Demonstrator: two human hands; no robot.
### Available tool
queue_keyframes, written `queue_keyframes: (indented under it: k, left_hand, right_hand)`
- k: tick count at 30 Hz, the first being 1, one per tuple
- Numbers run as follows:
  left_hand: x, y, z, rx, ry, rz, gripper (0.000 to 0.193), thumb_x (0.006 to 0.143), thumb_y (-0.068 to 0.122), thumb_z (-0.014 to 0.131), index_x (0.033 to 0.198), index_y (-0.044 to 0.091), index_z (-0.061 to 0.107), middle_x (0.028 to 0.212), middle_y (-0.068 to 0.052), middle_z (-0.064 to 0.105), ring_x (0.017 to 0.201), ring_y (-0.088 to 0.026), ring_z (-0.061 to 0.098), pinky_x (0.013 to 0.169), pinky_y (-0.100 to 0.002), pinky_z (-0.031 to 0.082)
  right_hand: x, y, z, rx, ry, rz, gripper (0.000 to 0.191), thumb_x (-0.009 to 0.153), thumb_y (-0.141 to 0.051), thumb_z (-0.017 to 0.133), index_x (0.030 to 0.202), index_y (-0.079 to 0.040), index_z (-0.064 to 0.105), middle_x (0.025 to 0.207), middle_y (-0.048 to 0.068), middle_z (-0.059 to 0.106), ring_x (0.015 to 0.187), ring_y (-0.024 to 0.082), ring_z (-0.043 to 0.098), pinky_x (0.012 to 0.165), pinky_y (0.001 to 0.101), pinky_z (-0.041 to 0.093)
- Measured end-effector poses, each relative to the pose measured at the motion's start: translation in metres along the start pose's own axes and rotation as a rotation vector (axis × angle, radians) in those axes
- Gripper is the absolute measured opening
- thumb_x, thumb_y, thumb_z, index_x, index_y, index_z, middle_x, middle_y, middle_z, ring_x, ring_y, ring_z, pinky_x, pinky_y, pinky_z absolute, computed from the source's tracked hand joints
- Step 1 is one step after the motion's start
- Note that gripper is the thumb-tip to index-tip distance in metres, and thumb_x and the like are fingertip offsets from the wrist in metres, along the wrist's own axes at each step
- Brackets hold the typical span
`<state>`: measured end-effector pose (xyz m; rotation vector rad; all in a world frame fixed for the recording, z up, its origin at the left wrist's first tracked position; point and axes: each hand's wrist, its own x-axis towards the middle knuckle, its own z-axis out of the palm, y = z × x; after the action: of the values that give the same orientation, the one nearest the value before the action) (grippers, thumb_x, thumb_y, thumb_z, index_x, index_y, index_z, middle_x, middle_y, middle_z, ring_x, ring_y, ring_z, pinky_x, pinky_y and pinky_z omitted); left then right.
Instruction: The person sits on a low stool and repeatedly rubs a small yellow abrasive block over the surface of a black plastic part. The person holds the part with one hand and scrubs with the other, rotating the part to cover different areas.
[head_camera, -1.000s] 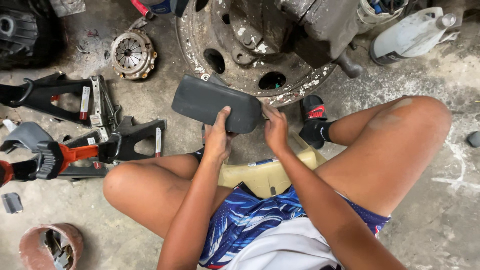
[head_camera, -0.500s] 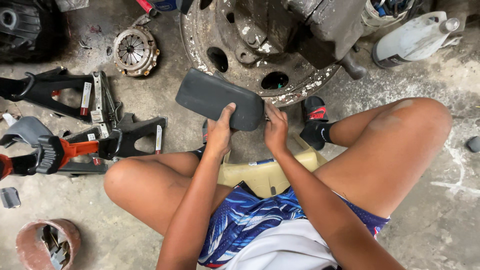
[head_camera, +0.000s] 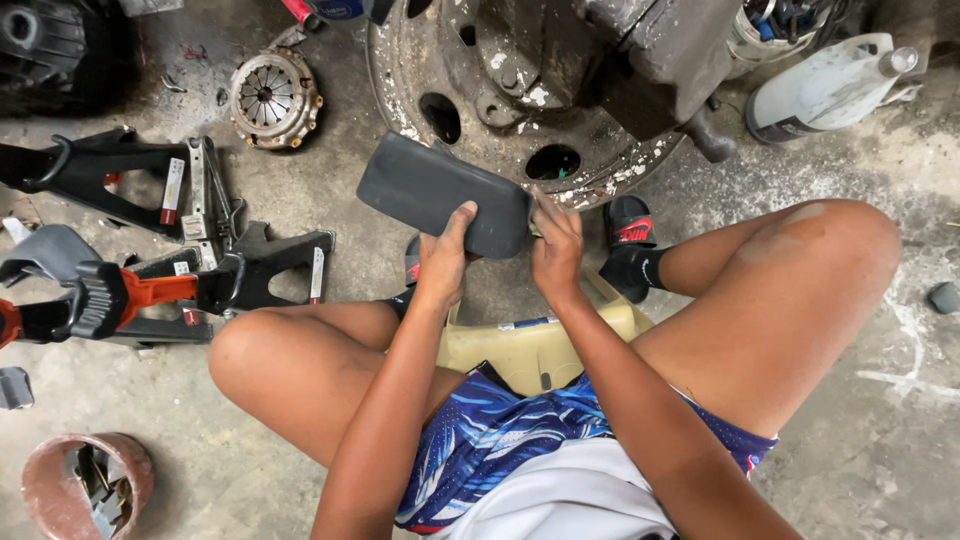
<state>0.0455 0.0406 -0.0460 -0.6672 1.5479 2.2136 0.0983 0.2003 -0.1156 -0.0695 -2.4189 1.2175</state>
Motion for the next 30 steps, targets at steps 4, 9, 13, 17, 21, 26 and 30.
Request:
queue_keyframes:
  k: [4, 9, 13, 17, 21, 26, 30]
  left_hand:
    - [-0.003, 0.003, 0.001, 0.011, 0.014, -0.011, 0.058, 0.088, 0.027, 0.071, 0.138, 0.008, 0.047, 0.125, -0.009, 0.060, 0.110, -0.023, 0.064, 0.083, -0.047, 0.060]
    - [0.001, 0.001, 0.002, -0.013, 0.019, -0.004, 0.059, 0.087, 0.025, 0.072, 0.137, 0.007, 0.047, 0.125, -0.008, 0.060, 0.109, -0.022, 0.065, 0.083, -0.045, 0.060]
    - [0.005, -0.002, 0.004, -0.031, -0.009, 0.054, 0.056, 0.088, 0.023, 0.073, 0.135, 0.003, 0.050, 0.122, -0.009, 0.063, 0.106, -0.022, 0.066, 0.084, -0.043, 0.062]
    - [0.005, -0.002, 0.005, -0.021, -0.008, 0.042, 0.052, 0.089, 0.023, 0.072, 0.132, 0.002, 0.054, 0.119, -0.010, 0.063, 0.102, -0.022, 0.067, 0.079, -0.041, 0.062]
    - [0.004, -0.005, 0.006, -0.048, 0.003, 0.053, 0.051, 0.089, 0.023, 0.071, 0.131, 0.002, 0.053, 0.119, -0.009, 0.062, 0.103, -0.021, 0.066, 0.079, -0.040, 0.062]
    - [0.007, -0.013, 0.004, -0.026, -0.013, 0.133, 0.050, 0.092, 0.022, 0.071, 0.131, -0.004, 0.055, 0.121, -0.011, 0.063, 0.107, -0.021, 0.064, 0.089, -0.036, 0.057]
    - [0.009, -0.016, 0.004, -0.040, -0.028, 0.182, 0.050, 0.092, 0.020, 0.072, 0.131, -0.005, 0.054, 0.123, -0.011, 0.063, 0.112, -0.020, 0.062, 0.097, -0.033, 0.052]
  right_hand:
    - [-0.017, 0.037, 0.016, 0.025, -0.225, 0.477, 0.047, 0.083, 0.009, 0.054, 0.124, -0.004, 0.073, 0.128, 0.018, 0.069, 0.121, 0.034, 0.064, 0.108, 0.0376, 0.046]
    - [0.033, 0.024, -0.001, 0.141, 0.143, 0.132, 0.055, 0.079, 0.014, 0.045, 0.122, -0.004, 0.073, 0.126, 0.016, 0.072, 0.128, 0.034, 0.064, 0.121, 0.0409, 0.038]
    - [0.115, -0.017, -0.016, 0.196, -0.233, -0.148, 0.064, 0.072, 0.015, 0.045, 0.122, -0.009, 0.076, 0.133, 0.012, 0.071, 0.124, 0.032, 0.060, 0.113, 0.0388, 0.043]
    - [0.153, -0.051, -0.003, 0.091, -0.599, -0.270, 0.062, 0.075, 0.015, 0.052, 0.124, -0.013, 0.077, 0.134, 0.005, 0.070, 0.119, 0.032, 0.054, 0.108, 0.0384, 0.043]
    - [0.140, -0.042, -0.027, 0.035, -0.646, -0.322, 0.063, 0.072, 0.013, 0.054, 0.125, -0.012, 0.076, 0.139, 0.005, 0.067, 0.122, 0.033, 0.053, 0.109, 0.0410, 0.041]
    - [0.100, -0.011, -0.095, -0.148, -0.690, -0.210, 0.047, 0.069, 0.012, 0.059, 0.105, -0.010, 0.080, 0.130, 0.004, 0.072, 0.119, 0.034, 0.054, 0.107, 0.0441, 0.040]
    - [0.109, -0.012, -0.095, 0.049, -0.461, -0.172, 0.060, 0.073, 0.015, 0.046, 0.119, -0.008, 0.076, 0.131, 0.006, 0.071, 0.125, 0.028, 0.061, 0.112, 0.0414, 0.044]
